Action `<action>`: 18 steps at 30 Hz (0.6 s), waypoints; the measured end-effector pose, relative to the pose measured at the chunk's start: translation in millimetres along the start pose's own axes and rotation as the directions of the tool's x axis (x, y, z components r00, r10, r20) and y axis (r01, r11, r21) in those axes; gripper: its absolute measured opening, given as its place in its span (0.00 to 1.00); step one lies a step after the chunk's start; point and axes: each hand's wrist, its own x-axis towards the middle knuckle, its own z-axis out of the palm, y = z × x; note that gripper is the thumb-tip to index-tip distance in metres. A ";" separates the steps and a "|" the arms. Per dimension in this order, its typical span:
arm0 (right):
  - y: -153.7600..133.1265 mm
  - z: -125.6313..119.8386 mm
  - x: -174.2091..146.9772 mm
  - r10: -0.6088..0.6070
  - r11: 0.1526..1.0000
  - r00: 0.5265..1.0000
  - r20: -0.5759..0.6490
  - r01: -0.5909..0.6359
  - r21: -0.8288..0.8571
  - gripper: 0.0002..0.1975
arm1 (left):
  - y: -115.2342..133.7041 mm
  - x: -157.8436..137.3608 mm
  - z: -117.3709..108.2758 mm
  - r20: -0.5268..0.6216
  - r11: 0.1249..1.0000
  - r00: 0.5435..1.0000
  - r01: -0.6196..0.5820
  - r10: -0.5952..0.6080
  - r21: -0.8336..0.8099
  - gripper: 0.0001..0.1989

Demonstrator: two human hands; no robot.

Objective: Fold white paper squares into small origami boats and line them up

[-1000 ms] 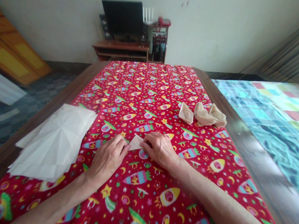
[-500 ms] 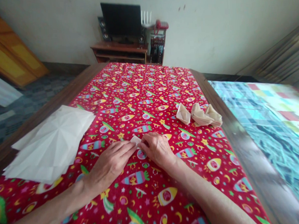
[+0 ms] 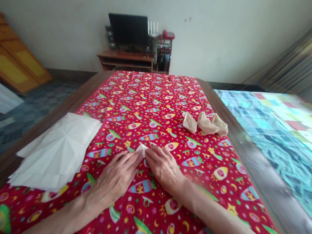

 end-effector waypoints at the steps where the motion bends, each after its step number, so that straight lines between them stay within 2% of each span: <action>1: 0.1 -1.0 -3.0 0.000 1.000 1.000 0.004 0.000 -0.027 0.14 | -0.5 -0.7 -1.4 -0.003 1.000 1.000 -0.001 0.002 0.006 0.21; 7: 5.0 -3.2 -15.4 0.064 0.995 0.998 0.026 -0.062 -0.079 0.17 | -6.1 -8.1 -8.0 -0.078 0.998 0.997 0.030 -0.026 0.051 0.17; 11: 4.6 -4.2 -16.6 0.063 0.994 0.998 0.028 -0.060 -0.086 0.17 | -12.3 -14.8 -7.4 -0.117 0.999 0.993 0.019 -0.013 0.051 0.17; 15: 3.4 -4.8 -13.9 0.047 0.992 0.998 0.037 -0.042 -0.123 0.15 | -21.3 -11.6 -3.2 -0.196 0.992 0.979 0.034 -0.057 -0.121 0.14; 18: 3.7 -4.4 -9.5 0.039 0.989 0.998 0.053 -0.031 -0.142 0.11 | -26.3 -0.2 2.3 -0.258 0.960 0.950 0.108 -0.177 -0.260 0.12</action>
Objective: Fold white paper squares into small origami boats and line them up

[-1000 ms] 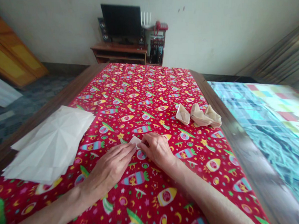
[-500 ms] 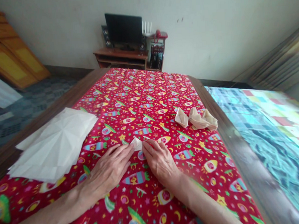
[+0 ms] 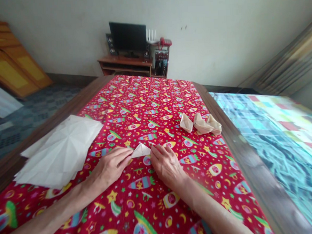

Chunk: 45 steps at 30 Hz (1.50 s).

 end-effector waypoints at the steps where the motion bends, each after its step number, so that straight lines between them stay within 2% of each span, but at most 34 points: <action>1: 0.0 0.0 2.1 0.003 1.000 1.000 0.000 -0.003 -0.003 0.09 | -0.6 3.9 2.5 0.021 0.999 0.999 0.028 -0.028 0.015 0.15; 4: -1.4 -0.9 10.0 0.016 1.000 0.999 -0.041 -0.017 -0.021 0.08 | 0.7 14.3 7.1 0.141 0.994 0.987 0.064 -0.076 0.089 0.22; 7: -5.3 -3.2 19.0 -0.008 0.999 0.997 -0.081 0.004 -0.054 0.05 | 3.8 21.2 6.3 0.215 0.994 0.972 0.085 -0.100 0.076 0.20; 9: -7.4 -3.8 24.2 -0.029 0.999 0.998 -0.058 0.026 -0.042 0.06 | 4.9 23.8 4.6 0.235 0.993 0.965 0.103 -0.113 0.053 0.19; 13: -3.5 -0.5 29.4 -0.023 0.999 0.999 0.022 0.021 0.045 0.05 | 3.4 25.6 3.7 0.236 0.990 0.962 0.138 -0.141 0.031 0.16; 18: 5.2 1.8 29.3 -0.048 0.995 0.998 0.049 0.044 0.084 0.04 | 0.8 25.7 5.4 0.213 0.990 0.967 0.140 -0.138 0.006 0.15; 22: -2.4 0.9 31.3 -0.099 0.995 0.995 0.015 0.099 -0.029 0.06 | 1.6 26.9 5.1 0.190 0.987 0.970 0.159 -0.150 -0.036 0.12; 24: -8.3 1.7 33.7 -0.092 0.990 0.996 -0.015 0.090 -0.106 0.06 | 2.7 27.6 5.1 0.184 0.982 0.969 0.178 -0.164 -0.065 0.12; 27: -13.5 4.6 37.6 -0.049 0.986 0.997 -0.057 0.039 -0.159 0.06 | 4.9 27.8 8.3 0.151 0.973 0.971 0.205 -0.188 -0.108 0.13; 31: -14.7 8.0 39.7 0.055 0.991 0.983 -0.173 -0.075 -0.110 0.06 | 8.2 26.9 20.4 -0.048 0.952 0.970 0.223 -0.238 -0.209 0.28; 33: -16.0 8.4 38.5 0.119 0.990 0.967 -0.225 -0.133 -0.049 0.06 | 10.1 26.8 26.6 -0.102 0.934 0.958 0.233 -0.269 -0.271 0.31; 36: -19.5 8.0 35.1 0.166 0.986 0.950 -0.266 -0.167 0.018 0.07 | 13.0 27.9 30.9 -0.100 0.920 0.949 0.259 -0.299 -0.294 0.29; 40: -23.2 7.9 32.0 0.223 0.975 0.930 -0.291 -0.214 0.062 0.09 | 16.5 31.6 27.7 -0.066 0.934 0.962 0.238 -0.264 -0.267 0.22; 43: -22.8 7.0 32.3 0.304 0.953 0.912 -0.273 -0.294 0.081 0.06 | 18.5 34.1 24.0 -0.024 0.937 0.968 0.236 -0.250 -0.259 0.21; 45: -21.1 5.6 32.9 0.326 0.945 0.917 -0.232 -0.315 0.085 0.06 | 18.8 34.7 21.8 -0.023 0.941 0.970 0.230 -0.243 -0.249 0.23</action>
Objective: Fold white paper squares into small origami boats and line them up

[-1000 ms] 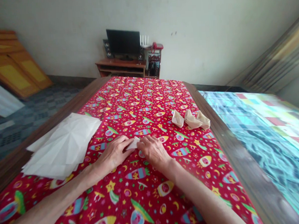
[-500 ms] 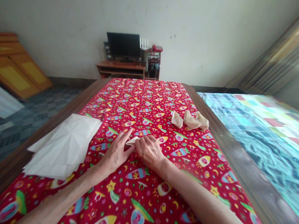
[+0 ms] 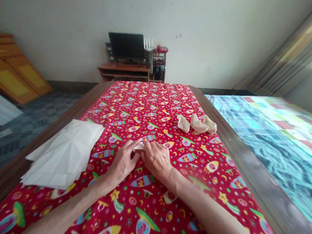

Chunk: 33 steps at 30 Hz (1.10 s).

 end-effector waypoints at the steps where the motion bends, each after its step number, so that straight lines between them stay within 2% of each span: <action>1: 0.9 -0.8 0.6 0.001 1.000 1.000 0.025 -0.001 0.004 0.06 | 0.0 0.2 -1.1 0.000 1.000 1.000 -0.013 0.013 0.007 0.24; 6: 5.0 -5.0 -2.2 0.051 0.993 0.995 0.085 -0.059 0.099 0.07 | -3.5 0.5 -6.2 0.006 0.995 0.995 -0.098 0.098 0.011 0.24; 9: 5.4 -5.9 -9.7 0.076 0.983 0.991 0.113 -0.093 0.157 0.07 | -6.6 -1.3 -4.0 0.013 0.996 0.996 -0.090 0.090 0.010 0.19; 13: 7.3 -7.3 -21.4 0.099 0.987 0.983 0.157 -0.117 0.111 0.07 | -7.7 -7.3 0.3 0.091 0.997 0.994 -0.057 0.052 0.056 0.15; 17: 11.8 -11.3 -29.0 0.080 0.996 0.971 0.226 -0.086 0.016 0.07 | -0.4 -14.0 -3.0 0.217 0.981 0.970 -0.141 0.111 0.130 0.12; 21: 16.8 -15.2 -30.8 0.010 0.998 0.953 0.303 0.008 -0.057 0.09 | 9.2 -18.8 -8.1 0.326 0.924 0.929 -0.270 0.176 0.270 0.13; 25: 22.6 -17.7 -30.7 -0.115 0.984 0.947 0.300 0.149 -0.094 0.13 | 14.1 -19.4 -11.9 0.411 0.860 0.892 -0.352 0.189 0.369 0.13; 29: 27.0 -18.4 -31.7 -0.269 0.963 0.934 0.234 0.269 0.035 0.15 | 12.9 -19.2 -13.5 0.420 0.861 0.888 -0.355 0.189 0.364 0.14; 33: 29.3 -16.6 -32.5 -0.252 0.961 0.950 0.186 0.223 0.165 0.12 | 9.1 -23.9 -14.0 0.373 0.894 0.902 -0.336 0.215 0.296 0.14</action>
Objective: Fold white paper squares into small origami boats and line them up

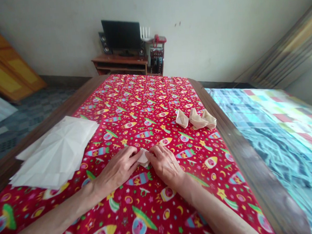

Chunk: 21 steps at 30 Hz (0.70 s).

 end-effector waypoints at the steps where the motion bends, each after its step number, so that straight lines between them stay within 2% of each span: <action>1: 0.6 0.4 -0.1 0.002 1.000 1.000 -0.015 -0.002 0.022 0.11 | -0.1 -1.8 0.0 -0.007 1.000 1.000 0.000 0.000 -0.005 0.14; 4: 2.9 0.5 -0.8 -0.041 0.998 0.998 -0.043 0.043 0.055 0.11 | 0.4 -6.0 -2.6 0.021 0.999 0.999 -0.040 0.040 0.023 0.13; 8: 5.5 -1.9 -3.2 -0.137 0.991 0.991 -0.011 0.137 0.001 0.11 | 1.6 -7.6 -9.2 0.077 0.992 0.991 -0.115 0.110 0.053 0.13; 12: 6.8 -4.6 -4.5 -0.155 0.987 0.988 0.009 0.156 -0.037 0.11 | 4.1 -10.5 -11.2 0.064 0.993 0.991 -0.114 0.115 -0.027 0.10; 15: 8.6 -4.9 -4.2 -0.108 0.993 0.994 -0.017 0.108 0.039 0.10 | 4.6 -13.5 -4.3 -0.014 0.991 0.998 -0.065 0.064 -0.118 0.09; 18: 11.5 -2.7 -4.3 -0.020 0.984 0.999 -0.034 0.026 0.178 0.10 | 2.2 -13.1 6.7 -0.114 0.970 0.991 0.042 -0.072 -0.241 0.07; 21: 12.5 0.2 -4.5 0.090 0.949 0.996 -0.003 -0.085 0.304 0.09 | -1.0 -10.3 13.6 -0.145 0.933 0.973 0.121 -0.179 -0.339 0.06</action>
